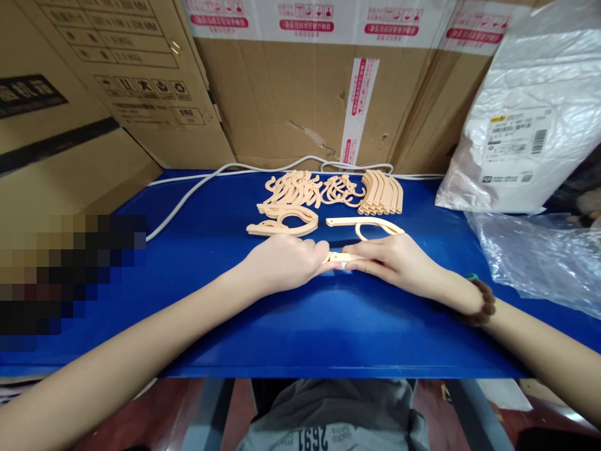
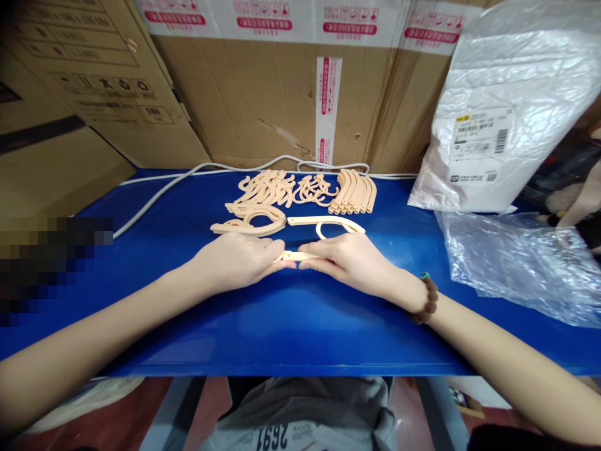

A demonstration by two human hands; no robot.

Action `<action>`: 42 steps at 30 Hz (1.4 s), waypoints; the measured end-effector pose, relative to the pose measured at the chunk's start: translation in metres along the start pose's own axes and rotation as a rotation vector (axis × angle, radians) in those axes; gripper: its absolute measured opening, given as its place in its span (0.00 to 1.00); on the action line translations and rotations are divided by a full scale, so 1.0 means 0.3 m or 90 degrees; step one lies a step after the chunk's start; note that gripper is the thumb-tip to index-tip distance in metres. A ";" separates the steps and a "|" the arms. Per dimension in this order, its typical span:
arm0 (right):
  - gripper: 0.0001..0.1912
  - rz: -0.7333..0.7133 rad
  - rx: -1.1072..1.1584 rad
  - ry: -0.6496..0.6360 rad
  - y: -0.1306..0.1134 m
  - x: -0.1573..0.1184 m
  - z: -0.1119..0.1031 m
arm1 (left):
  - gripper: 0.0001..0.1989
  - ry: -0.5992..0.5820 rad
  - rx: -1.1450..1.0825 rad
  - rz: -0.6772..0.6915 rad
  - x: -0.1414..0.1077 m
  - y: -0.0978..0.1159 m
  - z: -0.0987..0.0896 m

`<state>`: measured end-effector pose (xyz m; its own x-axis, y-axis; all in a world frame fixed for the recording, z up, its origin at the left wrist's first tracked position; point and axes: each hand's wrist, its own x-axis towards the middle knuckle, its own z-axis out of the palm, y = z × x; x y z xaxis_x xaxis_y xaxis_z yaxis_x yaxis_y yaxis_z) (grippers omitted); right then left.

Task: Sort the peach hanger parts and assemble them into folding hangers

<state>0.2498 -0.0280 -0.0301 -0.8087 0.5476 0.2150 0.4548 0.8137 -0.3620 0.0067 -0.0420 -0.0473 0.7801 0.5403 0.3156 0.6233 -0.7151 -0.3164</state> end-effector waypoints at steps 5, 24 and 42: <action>0.18 -0.018 -0.033 0.008 0.007 -0.005 0.004 | 0.28 -0.022 -0.026 -0.014 0.002 0.002 -0.003; 0.18 -0.058 -0.113 0.037 -0.001 -0.011 0.004 | 0.30 -0.120 -0.218 -0.153 0.019 0.019 -0.034; 0.17 -0.007 0.005 0.005 -0.001 -0.002 0.008 | 0.30 0.054 -0.021 -0.035 0.000 0.017 -0.001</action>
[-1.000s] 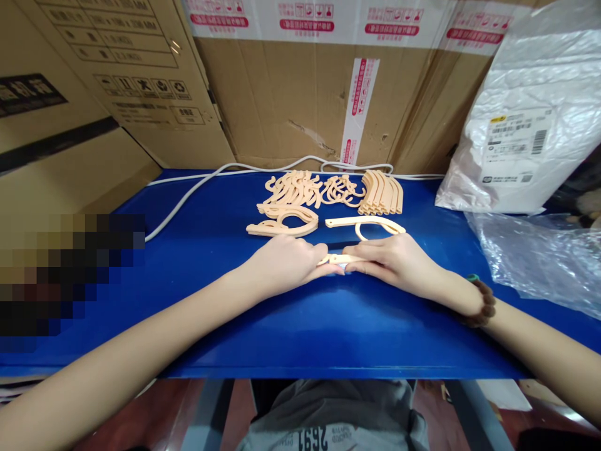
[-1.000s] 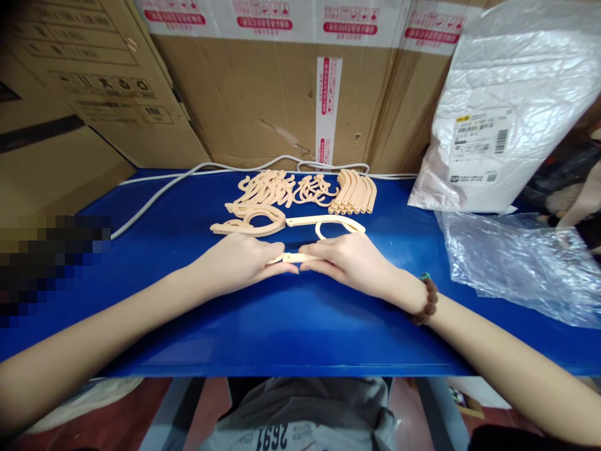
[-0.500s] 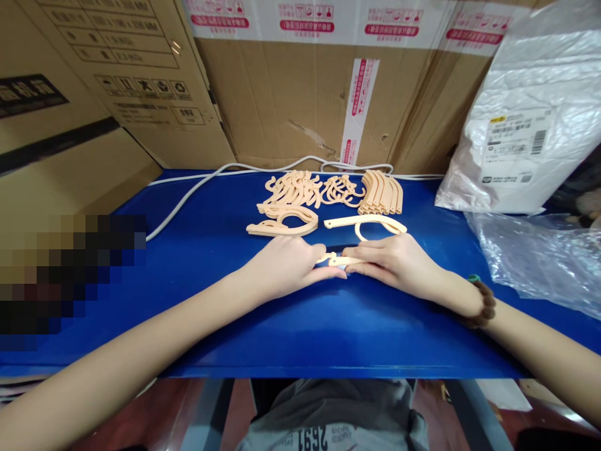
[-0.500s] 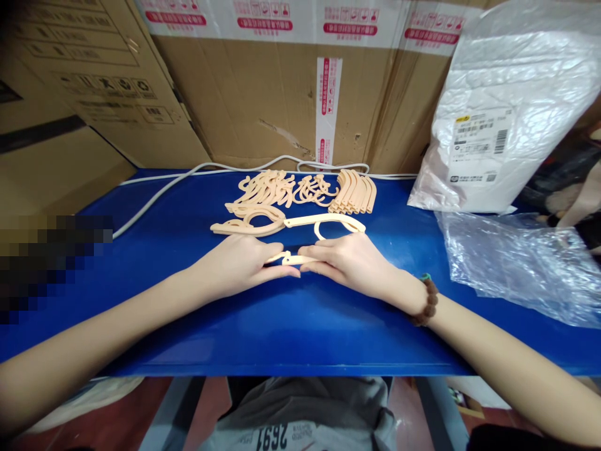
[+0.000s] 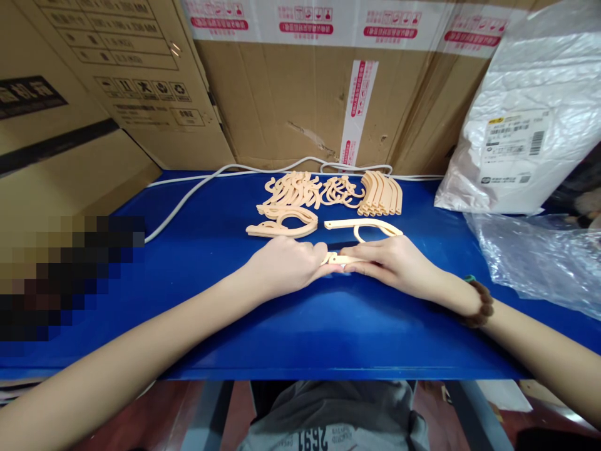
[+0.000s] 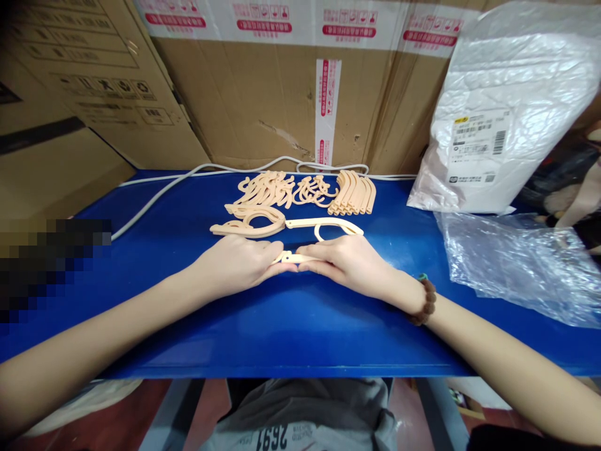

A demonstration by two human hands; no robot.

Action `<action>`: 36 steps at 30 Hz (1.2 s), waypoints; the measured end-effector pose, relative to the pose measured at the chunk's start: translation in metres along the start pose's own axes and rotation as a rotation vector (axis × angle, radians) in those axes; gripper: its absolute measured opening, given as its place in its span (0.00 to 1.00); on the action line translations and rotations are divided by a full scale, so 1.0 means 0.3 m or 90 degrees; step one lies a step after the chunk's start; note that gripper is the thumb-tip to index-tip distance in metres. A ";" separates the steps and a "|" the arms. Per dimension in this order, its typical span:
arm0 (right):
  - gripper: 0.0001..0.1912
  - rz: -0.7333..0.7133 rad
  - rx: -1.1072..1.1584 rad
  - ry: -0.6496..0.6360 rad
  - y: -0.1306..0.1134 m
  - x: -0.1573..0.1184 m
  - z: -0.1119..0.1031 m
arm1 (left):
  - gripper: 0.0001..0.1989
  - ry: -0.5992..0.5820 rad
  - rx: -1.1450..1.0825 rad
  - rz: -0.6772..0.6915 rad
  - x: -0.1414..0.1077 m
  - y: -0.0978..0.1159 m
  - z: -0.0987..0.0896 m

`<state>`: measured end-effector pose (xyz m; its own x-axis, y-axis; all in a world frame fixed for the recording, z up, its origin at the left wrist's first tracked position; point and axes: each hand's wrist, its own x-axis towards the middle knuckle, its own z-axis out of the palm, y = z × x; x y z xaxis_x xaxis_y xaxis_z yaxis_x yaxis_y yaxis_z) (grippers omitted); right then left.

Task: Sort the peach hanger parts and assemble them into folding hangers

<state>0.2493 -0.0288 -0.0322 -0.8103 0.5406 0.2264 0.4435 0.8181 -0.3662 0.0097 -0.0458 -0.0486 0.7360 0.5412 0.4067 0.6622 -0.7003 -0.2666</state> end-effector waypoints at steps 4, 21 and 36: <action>0.18 0.011 0.057 -0.021 0.007 0.000 0.002 | 0.27 0.042 0.055 0.043 0.000 -0.004 0.000; 0.18 0.055 0.103 -0.088 0.002 0.007 -0.016 | 0.22 0.139 0.187 0.125 -0.002 0.002 -0.010; 0.18 -0.026 -0.148 -0.009 0.000 -0.006 -0.003 | 0.17 0.127 0.088 0.111 0.006 -0.013 -0.001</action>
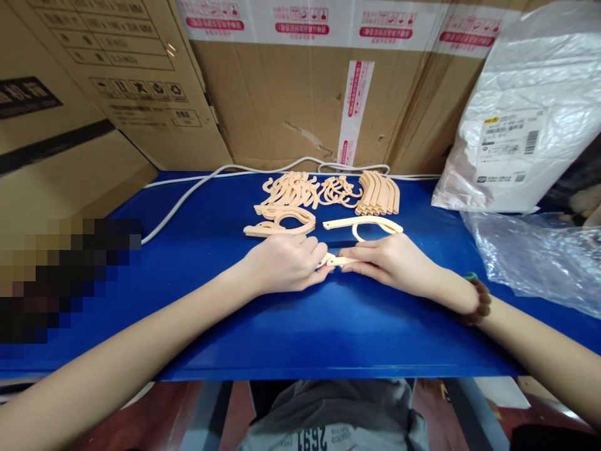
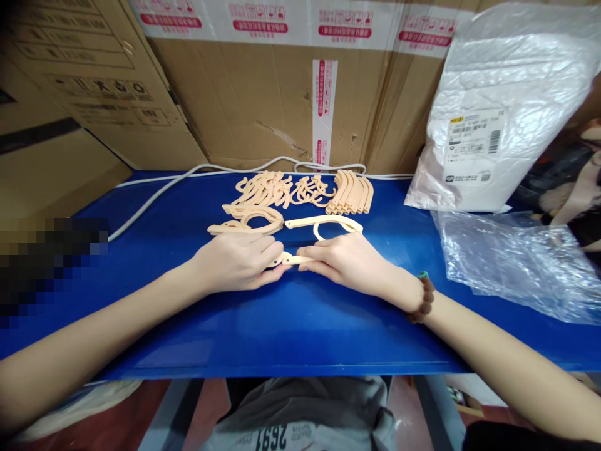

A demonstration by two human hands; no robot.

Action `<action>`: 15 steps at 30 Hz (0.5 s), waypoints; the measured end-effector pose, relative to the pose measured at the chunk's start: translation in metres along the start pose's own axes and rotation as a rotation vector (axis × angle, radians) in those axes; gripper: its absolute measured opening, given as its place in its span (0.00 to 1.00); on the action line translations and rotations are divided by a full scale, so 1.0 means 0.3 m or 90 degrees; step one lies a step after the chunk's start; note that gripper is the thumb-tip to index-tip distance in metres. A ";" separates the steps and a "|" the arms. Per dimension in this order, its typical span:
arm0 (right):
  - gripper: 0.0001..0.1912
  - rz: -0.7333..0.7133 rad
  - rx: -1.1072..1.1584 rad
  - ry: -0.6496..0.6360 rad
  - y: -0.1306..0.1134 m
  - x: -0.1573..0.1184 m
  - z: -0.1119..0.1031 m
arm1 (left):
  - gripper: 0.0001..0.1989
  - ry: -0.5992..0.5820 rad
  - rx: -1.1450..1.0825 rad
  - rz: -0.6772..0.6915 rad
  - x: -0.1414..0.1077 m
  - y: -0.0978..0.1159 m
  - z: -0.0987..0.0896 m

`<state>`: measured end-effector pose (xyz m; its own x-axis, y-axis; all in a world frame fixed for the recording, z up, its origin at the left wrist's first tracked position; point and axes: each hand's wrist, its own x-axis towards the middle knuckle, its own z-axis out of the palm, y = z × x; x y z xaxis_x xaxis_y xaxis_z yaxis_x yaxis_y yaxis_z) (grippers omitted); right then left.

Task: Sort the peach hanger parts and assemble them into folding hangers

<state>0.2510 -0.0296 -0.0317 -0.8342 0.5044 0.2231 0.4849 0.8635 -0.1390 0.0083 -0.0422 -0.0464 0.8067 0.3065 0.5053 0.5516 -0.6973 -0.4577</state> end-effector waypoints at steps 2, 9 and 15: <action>0.18 0.001 0.009 0.000 0.002 0.001 -0.001 | 0.17 0.003 -0.002 -0.001 0.000 -0.001 0.000; 0.19 0.011 -0.005 -0.003 0.001 0.000 0.002 | 0.17 0.016 -0.003 -0.002 -0.003 -0.001 0.009; 0.19 0.012 0.011 0.001 0.000 0.003 0.002 | 0.16 0.018 -0.003 -0.010 -0.005 0.000 0.008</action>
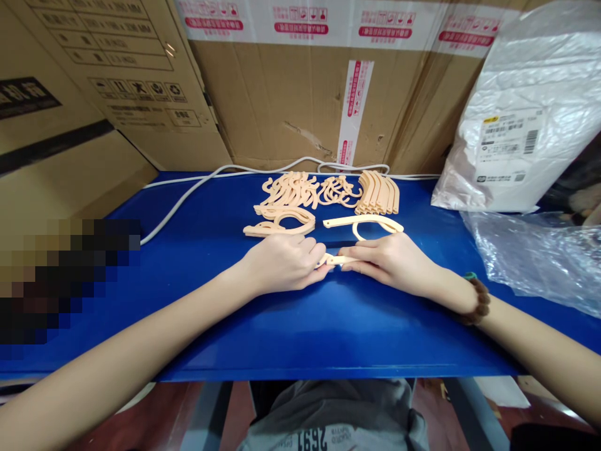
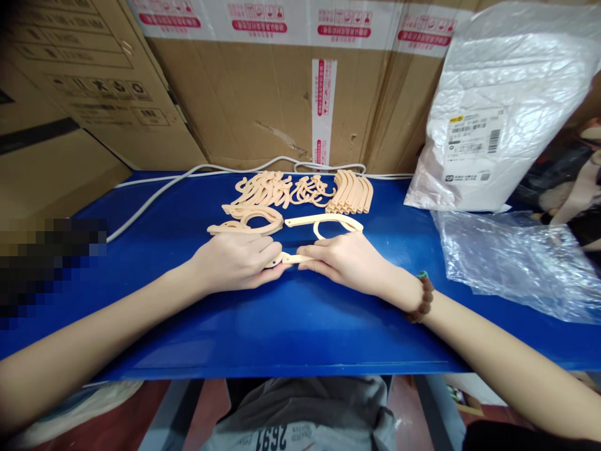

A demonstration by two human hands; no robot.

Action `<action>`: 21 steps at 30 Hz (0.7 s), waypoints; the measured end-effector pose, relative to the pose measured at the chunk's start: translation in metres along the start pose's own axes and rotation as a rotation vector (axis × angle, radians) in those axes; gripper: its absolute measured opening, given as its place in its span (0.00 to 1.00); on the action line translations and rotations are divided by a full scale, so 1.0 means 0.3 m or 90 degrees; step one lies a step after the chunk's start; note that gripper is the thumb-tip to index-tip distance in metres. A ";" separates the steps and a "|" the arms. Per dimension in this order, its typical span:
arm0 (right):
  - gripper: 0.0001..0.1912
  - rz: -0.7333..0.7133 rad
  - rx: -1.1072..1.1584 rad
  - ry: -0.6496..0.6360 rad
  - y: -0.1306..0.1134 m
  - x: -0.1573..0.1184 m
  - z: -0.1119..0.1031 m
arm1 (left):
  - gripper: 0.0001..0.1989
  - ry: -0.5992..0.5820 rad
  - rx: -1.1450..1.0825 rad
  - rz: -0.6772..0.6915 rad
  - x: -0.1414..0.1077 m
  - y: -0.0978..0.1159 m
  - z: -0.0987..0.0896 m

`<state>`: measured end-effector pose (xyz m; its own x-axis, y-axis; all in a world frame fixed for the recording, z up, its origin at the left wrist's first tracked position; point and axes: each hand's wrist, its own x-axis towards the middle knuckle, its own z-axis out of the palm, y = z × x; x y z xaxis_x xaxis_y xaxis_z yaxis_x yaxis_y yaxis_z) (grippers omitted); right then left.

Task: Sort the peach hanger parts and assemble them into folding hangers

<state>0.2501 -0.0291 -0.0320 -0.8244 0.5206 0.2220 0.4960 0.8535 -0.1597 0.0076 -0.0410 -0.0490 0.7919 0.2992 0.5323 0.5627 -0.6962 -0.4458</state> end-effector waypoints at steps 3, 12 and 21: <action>0.19 -0.006 -0.001 0.002 0.000 0.002 -0.001 | 0.16 -0.012 -0.010 -0.005 -0.001 0.000 -0.004; 0.20 -0.002 -0.006 -0.008 0.007 -0.003 0.002 | 0.17 -0.048 -0.040 -0.024 0.000 0.010 -0.004; 0.19 0.013 0.023 -0.022 0.013 0.001 0.000 | 0.17 -0.054 -0.065 -0.041 -0.002 0.018 -0.002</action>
<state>0.2519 -0.0257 -0.0325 -0.8237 0.5358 0.1855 0.5024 0.8414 -0.1992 0.0102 -0.0453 -0.0513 0.7749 0.3955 0.4931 0.5886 -0.7359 -0.3347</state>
